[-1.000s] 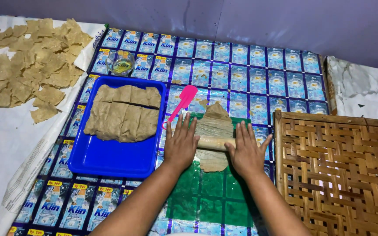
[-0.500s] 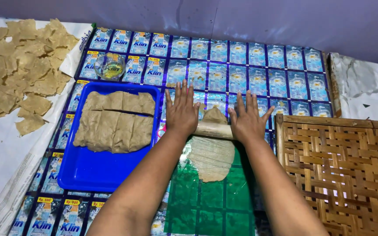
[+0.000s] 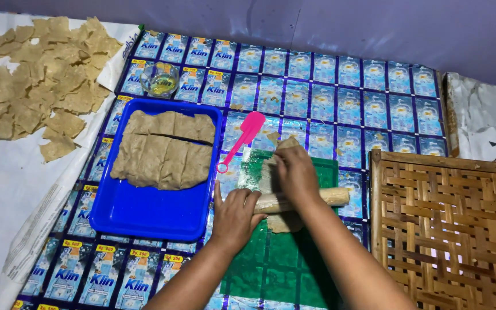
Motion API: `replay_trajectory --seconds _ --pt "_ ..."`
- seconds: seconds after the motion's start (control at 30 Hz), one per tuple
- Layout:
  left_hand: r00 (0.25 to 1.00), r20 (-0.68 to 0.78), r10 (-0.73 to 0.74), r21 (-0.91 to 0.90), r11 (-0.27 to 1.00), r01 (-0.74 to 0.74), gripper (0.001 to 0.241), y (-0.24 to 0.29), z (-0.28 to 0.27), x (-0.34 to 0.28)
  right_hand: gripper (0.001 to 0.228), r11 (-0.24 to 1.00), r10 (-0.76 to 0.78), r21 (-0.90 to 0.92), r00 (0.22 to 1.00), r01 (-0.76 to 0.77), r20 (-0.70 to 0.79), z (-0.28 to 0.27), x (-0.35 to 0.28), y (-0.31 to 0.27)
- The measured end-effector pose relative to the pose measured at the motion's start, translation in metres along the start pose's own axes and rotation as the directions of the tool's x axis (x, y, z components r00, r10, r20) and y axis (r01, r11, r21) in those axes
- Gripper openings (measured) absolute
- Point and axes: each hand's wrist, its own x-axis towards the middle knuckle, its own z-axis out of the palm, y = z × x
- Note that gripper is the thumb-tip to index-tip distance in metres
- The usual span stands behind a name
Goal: Flattening and cutting thin sheets of dough into square wrappers using a rolling pin and a scraper.
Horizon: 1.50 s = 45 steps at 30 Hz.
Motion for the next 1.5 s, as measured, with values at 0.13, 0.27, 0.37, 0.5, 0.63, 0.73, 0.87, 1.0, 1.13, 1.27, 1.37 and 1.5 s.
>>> replay_trajectory --seconds 0.13,0.27,0.37,0.5,0.63,0.73,0.87,1.0,1.13,1.27,1.37,1.5 --pt "0.997 0.004 -0.078 -0.014 0.997 0.078 0.059 0.031 -0.041 -0.02 0.017 0.98 -0.131 0.152 0.991 0.132 -0.014 0.033 0.038 -0.069" --pt "0.998 -0.035 -0.056 -0.091 0.994 0.053 0.054 0.032 -0.049 -0.05 0.035 0.996 0.011 -0.092 1.0 -0.011 -0.001 0.098 0.065 -0.069" --pt "1.0 -0.012 -0.026 -0.126 0.992 0.025 0.052 0.028 -0.042 -0.074 0.033 0.959 0.206 -0.196 0.978 -0.202 0.001 0.131 0.08 -0.066" --pt "0.996 0.034 0.088 -0.147 0.986 -0.082 0.056 0.027 -0.038 -0.086 0.032 0.914 0.375 -0.207 0.921 -0.349 0.105 0.13 0.091 -0.071" --pt "0.991 0.03 0.132 -0.152 0.98 -0.126 0.055 0.026 -0.037 -0.085 0.041 0.897 0.426 -0.194 0.894 -0.397 0.14 0.126 0.088 -0.066" --pt "0.994 0.006 0.112 -0.183 0.977 -0.109 0.05 0.029 -0.042 -0.081 0.028 0.946 0.206 -0.24 0.975 -0.219 -0.079 0.129 0.08 -0.061" --pt "0.989 0.017 0.147 -0.161 0.977 -0.142 0.052 0.029 -0.044 -0.08 0.021 0.963 0.162 -0.215 0.986 -0.163 -0.023 0.123 0.081 -0.064" --pt "0.987 0.097 0.125 -0.167 0.98 -0.108 0.053 0.029 -0.042 -0.08 0.04 0.945 0.313 -0.133 0.943 -0.298 0.112 0.103 0.094 -0.078" --pt "0.99 0.038 0.138 -0.167 0.977 -0.129 0.055 0.03 -0.044 -0.079 0.043 0.802 0.414 0.413 0.9 -0.432 0.138 0.071 0.107 -0.066" --pt "0.991 0.006 0.131 -0.146 0.981 -0.129 0.053 0.03 -0.045 -0.076 0.018 0.698 0.172 0.697 0.983 -0.161 0.055 -0.001 0.101 -0.031" --pt "0.994 0.004 0.111 -0.162 0.981 -0.109 0.047 0.032 -0.046 -0.078 0.022 0.847 0.232 0.459 0.963 -0.269 0.136 -0.074 0.065 0.0" --pt "0.995 -0.016 0.102 -0.153 0.983 -0.103 0.046 0.034 -0.049 -0.076 0.014 0.97 0.221 -0.101 0.975 -0.219 0.013 -0.124 0.015 0.052"
